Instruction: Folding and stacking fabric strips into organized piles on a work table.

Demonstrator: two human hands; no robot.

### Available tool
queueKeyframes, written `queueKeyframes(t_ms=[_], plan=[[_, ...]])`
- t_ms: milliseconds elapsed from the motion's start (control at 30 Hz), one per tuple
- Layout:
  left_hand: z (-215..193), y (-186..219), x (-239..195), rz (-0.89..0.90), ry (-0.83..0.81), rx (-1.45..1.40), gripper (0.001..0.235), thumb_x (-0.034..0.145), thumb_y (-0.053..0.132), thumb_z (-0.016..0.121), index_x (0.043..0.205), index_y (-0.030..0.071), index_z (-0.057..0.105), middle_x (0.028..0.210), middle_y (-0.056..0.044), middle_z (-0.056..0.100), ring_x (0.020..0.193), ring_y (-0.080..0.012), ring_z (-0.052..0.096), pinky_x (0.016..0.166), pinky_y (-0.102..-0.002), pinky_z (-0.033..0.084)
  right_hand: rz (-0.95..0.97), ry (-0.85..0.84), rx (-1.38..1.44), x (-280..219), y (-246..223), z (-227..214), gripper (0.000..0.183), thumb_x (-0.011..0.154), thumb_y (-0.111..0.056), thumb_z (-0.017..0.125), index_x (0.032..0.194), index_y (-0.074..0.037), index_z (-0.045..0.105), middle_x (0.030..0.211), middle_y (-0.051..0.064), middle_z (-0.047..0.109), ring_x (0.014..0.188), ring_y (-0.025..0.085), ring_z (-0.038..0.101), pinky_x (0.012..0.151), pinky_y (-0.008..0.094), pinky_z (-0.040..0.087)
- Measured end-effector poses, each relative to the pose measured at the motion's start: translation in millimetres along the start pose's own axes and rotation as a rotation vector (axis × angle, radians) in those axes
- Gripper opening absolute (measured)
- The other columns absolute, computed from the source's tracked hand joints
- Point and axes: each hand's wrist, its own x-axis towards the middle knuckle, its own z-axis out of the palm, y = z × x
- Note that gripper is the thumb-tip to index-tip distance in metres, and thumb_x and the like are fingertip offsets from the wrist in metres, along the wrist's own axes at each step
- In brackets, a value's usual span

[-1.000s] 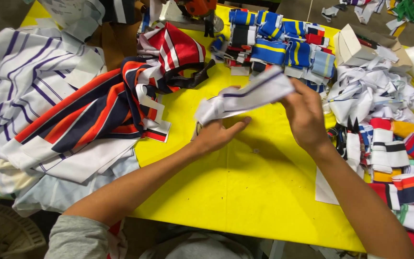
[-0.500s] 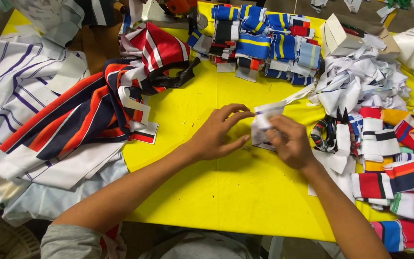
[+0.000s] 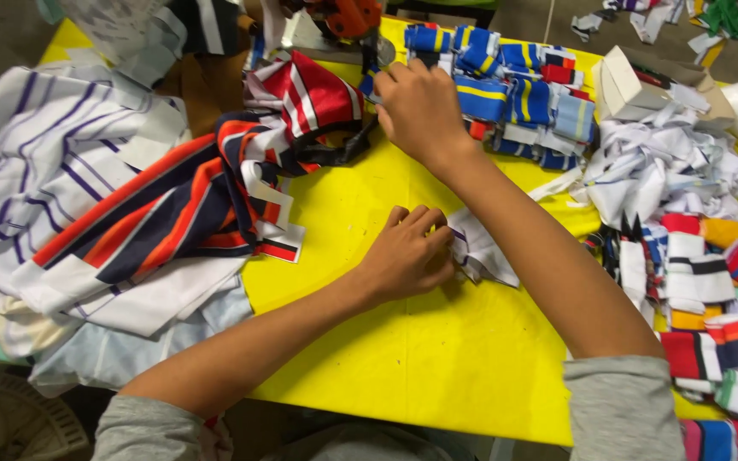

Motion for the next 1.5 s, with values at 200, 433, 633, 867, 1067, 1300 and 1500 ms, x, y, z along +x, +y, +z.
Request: queueKeyframes(t_ms=[200, 433, 633, 867, 1067, 1300, 1500], plan=[[0.8, -29.7, 2.0, -0.217, 0.058, 0.148, 0.013, 0.088, 0.008, 0.058, 0.078, 0.007, 0.066, 0.078, -0.008, 0.063, 0.07, -0.0288, 0.059, 0.063, -0.042, 0.036, 0.063, -0.495, -0.25, 56.9, 3.0, 65.0, 0.024, 0.092, -0.047, 0.068, 0.099, -0.027, 0.08, 0.103, 0.002, 0.079, 0.124, 0.032, 0.06, 0.113, 0.053, 0.024], [-3.2, -57.2, 5.8, -0.376, 0.118, 0.07, 0.016, 0.09, 0.004, 0.061, 0.085, 0.003, 0.076, 0.073, -0.008, 0.066, 0.058, -0.0259, 0.062, 0.048, -0.036, 0.049, 0.071, -0.465, -0.187, 54.8, -1.6, 87.6, 0.005, 0.092, -0.023, 0.076, 0.097, -0.024, 0.078, 0.108, 0.008, 0.077, 0.126, 0.033, 0.061, 0.114, 0.061, 0.02], [-13.7, -50.8, 6.6, -0.401, 0.132, -0.014, 0.013, 0.09, 0.007, 0.063, 0.086, 0.004, 0.074, 0.079, -0.008, 0.069, 0.064, -0.0246, 0.063, 0.052, -0.036, 0.05, 0.103, -0.298, -0.143, 47.6, 3.8, 66.4, 0.016, 0.099, -0.025, 0.072, 0.084, -0.022, 0.076, 0.084, 0.003, 0.076, 0.104, 0.03, 0.07, 0.098, 0.052, 0.029], [-34.1, -39.8, 13.9, -0.544, 0.397, -0.431, 0.012, 0.087, 0.01, 0.054, 0.094, 0.01, 0.064, 0.093, -0.003, 0.065, 0.077, -0.0164, 0.059, 0.061, -0.033, 0.044, 0.401, 0.231, 0.962, -3.4, 9.5, -22.9, 0.014, 0.1, -0.018, 0.064, 0.104, -0.008, 0.073, 0.094, 0.004, 0.076, 0.087, 0.018, 0.074, 0.084, 0.04, 0.05], [-26.7, -27.1, 10.7, -0.612, 0.436, -1.058, 0.044, 0.104, 0.04, 0.04, 0.132, 0.008, 0.051, 0.12, -0.016, 0.059, 0.111, -0.0276, 0.056, 0.095, -0.039, 0.046, 0.906, 0.151, 1.694, -107.4, -25.9, -95.1, 0.017, 0.103, -0.017, 0.058, 0.115, -0.007, 0.067, 0.092, -0.001, 0.061, 0.083, 0.009, 0.061, 0.079, 0.027, 0.053], [-16.1, -3.5, 8.5, -0.649, 0.072, -0.993, 0.051, 0.102, 0.048, 0.06, 0.132, 0.007, 0.064, 0.119, -0.017, 0.069, 0.109, -0.0304, 0.068, 0.094, -0.045, 0.054, 1.13, 0.049, 1.93, -204.5, -41.6, -43.2, 0.033, 0.104, -0.011, 0.051, 0.134, 0.002, 0.057, 0.119, 0.015, 0.069, 0.11, 0.026, 0.071, 0.098, 0.043, 0.058], [-9.2, -18.2, 5.3, -0.623, 0.039, -1.039, 0.022, 0.097, 0.029, 0.074, 0.1, 0.006, 0.074, 0.089, -0.006, 0.064, 0.085, -0.0177, 0.063, 0.081, -0.035, 0.055, 1.002, 0.117, 1.924, -202.2, -49.2, -45.6, 0.028, 0.104, -0.014, 0.052, 0.127, -0.001, 0.062, 0.107, 0.014, 0.072, 0.098, 0.025, 0.075, 0.086, 0.043, 0.064]])
